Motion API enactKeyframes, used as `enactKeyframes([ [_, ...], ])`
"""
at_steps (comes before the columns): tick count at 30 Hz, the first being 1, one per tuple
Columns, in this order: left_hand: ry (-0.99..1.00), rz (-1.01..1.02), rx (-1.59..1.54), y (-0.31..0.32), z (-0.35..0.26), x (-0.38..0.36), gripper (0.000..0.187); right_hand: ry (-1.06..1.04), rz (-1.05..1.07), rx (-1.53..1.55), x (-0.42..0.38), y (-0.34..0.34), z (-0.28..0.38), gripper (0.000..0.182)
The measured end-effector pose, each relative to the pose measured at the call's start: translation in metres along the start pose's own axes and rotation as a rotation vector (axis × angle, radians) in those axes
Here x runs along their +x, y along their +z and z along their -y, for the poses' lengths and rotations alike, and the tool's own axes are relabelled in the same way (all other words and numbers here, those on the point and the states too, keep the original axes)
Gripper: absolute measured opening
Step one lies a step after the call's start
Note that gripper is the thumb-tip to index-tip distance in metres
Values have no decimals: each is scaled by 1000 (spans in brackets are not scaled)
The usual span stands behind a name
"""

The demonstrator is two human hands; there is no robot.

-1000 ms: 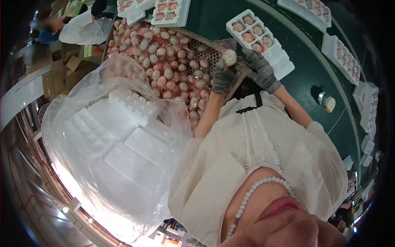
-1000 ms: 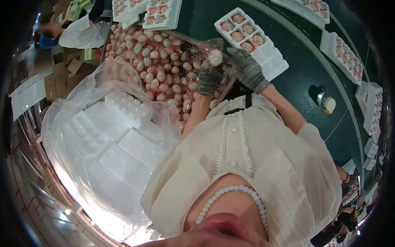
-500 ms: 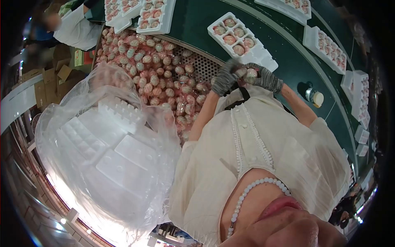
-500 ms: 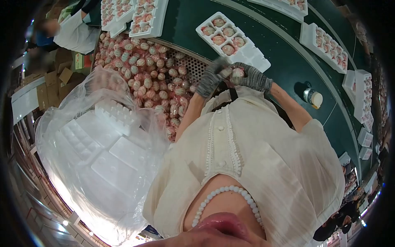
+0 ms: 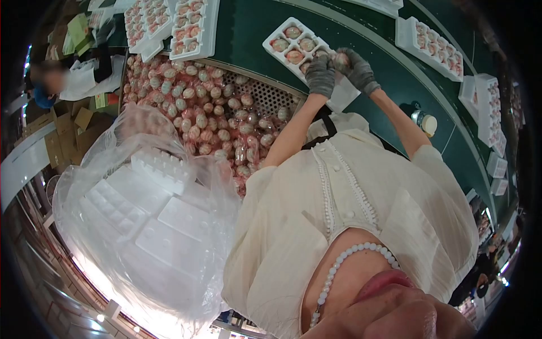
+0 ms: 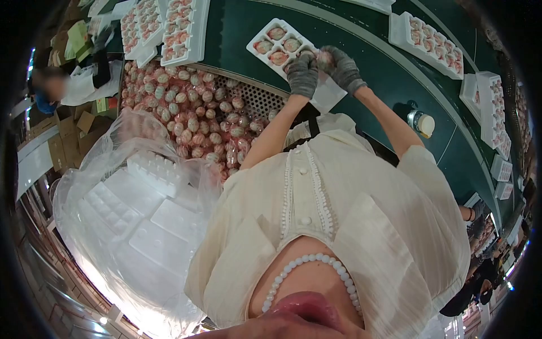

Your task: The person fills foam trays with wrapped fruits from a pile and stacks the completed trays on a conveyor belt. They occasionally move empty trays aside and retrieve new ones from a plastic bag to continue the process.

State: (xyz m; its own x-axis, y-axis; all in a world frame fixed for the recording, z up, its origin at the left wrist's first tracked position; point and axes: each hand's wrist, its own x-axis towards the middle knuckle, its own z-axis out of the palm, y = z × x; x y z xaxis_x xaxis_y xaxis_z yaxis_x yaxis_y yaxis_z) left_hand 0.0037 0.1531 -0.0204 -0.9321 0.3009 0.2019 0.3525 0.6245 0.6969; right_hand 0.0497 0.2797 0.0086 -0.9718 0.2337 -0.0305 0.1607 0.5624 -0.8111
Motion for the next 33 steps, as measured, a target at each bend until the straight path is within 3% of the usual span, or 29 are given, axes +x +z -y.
enactKeyframes([
  [3,45,75,128,-7,2,-9,12,7,90,18,-9,-13,0,39],
  [5,75,25,72,-9,5,-17,11,-231,114,-395,-7,-24,-2,36],
  [9,85,34,-10,-18,7,-25,13,-130,153,-420,-10,-10,11,30],
  [12,116,152,85,-24,5,-27,16,36,301,-405,-6,-6,6,27],
  [14,138,310,203,-33,-2,-27,22,-11,287,-377,-4,-5,-4,28],
  [17,152,368,305,-37,-5,-30,27,-58,302,-427,0,-4,7,30],
  [22,242,313,299,-32,9,-44,28,-27,387,-680,-1,3,41,28],
  [25,186,294,90,-30,15,-55,25,-110,314,-718,-3,12,35,26],
  [27,290,212,95,-29,15,-57,23,-84,406,-773,4,15,34,25],
  [31,302,305,151,-35,16,-54,21,-94,464,-700,9,10,30,23],
  [33,277,314,180,-30,15,-58,22,-121,478,-826,8,21,22,21],
])
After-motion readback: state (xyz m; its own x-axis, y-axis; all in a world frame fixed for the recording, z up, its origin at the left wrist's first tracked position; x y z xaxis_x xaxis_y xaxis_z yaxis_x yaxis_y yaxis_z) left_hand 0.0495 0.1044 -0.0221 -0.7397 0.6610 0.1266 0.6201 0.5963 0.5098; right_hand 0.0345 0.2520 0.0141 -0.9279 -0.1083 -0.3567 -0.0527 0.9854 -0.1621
